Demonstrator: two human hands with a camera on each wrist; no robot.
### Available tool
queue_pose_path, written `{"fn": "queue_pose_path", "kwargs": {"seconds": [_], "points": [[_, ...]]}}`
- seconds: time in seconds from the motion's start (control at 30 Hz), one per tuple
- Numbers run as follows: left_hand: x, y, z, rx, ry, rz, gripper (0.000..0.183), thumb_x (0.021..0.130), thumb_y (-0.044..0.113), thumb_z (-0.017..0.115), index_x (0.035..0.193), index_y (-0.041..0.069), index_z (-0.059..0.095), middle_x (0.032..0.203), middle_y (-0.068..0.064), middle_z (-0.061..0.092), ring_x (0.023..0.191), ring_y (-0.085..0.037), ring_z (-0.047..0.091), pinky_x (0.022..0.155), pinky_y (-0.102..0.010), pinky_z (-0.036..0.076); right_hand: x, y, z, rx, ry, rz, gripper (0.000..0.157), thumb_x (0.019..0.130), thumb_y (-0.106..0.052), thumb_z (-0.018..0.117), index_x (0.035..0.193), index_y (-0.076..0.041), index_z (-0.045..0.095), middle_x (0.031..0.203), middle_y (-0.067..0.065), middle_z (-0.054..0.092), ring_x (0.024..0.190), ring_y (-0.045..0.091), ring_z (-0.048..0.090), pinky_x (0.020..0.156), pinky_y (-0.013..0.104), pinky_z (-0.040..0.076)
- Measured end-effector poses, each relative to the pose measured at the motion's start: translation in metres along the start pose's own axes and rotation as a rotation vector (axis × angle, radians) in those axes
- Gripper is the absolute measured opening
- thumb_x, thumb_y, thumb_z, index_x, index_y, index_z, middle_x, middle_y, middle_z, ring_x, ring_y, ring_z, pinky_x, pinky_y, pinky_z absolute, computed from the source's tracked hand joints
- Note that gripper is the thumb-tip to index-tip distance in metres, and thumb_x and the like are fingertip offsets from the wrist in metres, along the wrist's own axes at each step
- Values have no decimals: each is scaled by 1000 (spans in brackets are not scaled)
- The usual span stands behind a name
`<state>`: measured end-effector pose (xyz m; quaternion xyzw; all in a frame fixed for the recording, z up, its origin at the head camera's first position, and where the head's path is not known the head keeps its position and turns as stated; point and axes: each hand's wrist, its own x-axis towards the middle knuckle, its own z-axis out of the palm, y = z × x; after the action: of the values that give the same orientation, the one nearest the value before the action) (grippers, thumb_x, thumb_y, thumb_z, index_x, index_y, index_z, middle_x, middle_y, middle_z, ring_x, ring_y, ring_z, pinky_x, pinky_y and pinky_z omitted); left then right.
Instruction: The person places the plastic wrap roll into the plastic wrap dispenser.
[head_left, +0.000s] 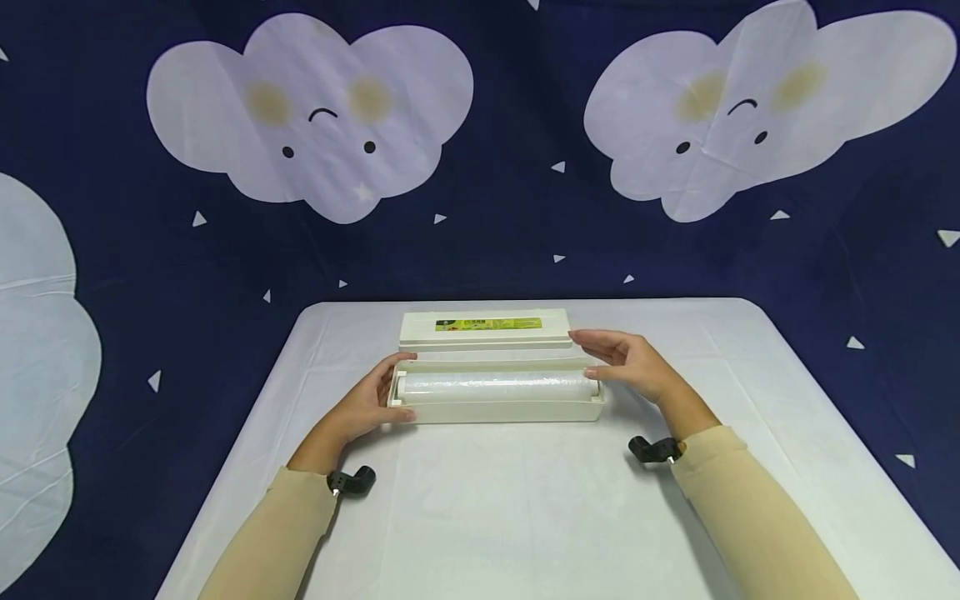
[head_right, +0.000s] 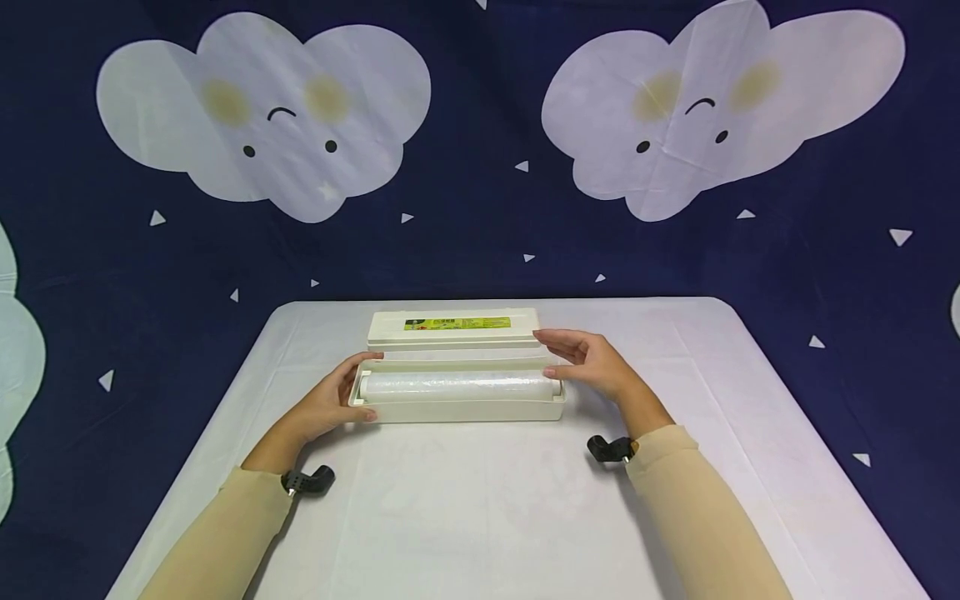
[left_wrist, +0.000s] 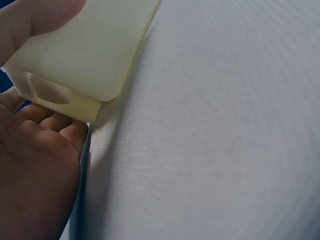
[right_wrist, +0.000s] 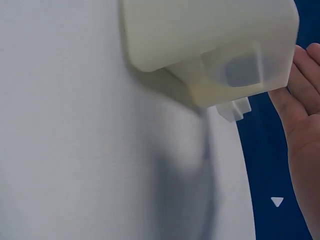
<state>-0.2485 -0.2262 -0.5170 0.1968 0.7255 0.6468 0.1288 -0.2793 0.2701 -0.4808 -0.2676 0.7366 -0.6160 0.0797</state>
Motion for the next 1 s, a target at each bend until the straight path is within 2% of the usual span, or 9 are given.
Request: {"fn": "queue_pose_path", "kwargs": {"seconds": [0.17,0.33,0.6,1.0], "points": [[0,-1,0,1,-3,9,109,72,-15,90,162,10,34,149,-25,47,127,-35,55,100,-34,54,-4,5,2,8,-23,-48,74,87,8,82,151,12,46,156,26,46,146,42,40,119,38,33],[1,-2,-1,-7,-1,1,109,72,-13,91,162,13,35,148,-23,47,128,-36,54,100,-35,55,-9,9,4,17,-42,-50,81,85,8,83,154,11,42,159,25,43,148,43,36,121,36,30],[1,-2,-1,-12,-6,11,109,72,-14,90,162,11,33,150,-24,46,128,-36,54,100,-35,54,-17,17,10,40,-58,-26,90,78,10,87,155,12,39,161,28,37,148,49,32,116,29,35],[0,-1,0,-13,0,5,109,72,-14,90,162,10,33,146,-23,48,126,-37,55,100,-36,55,-24,19,15,36,-22,-9,95,74,11,90,155,10,40,161,29,36,149,45,32,115,26,36]]}}
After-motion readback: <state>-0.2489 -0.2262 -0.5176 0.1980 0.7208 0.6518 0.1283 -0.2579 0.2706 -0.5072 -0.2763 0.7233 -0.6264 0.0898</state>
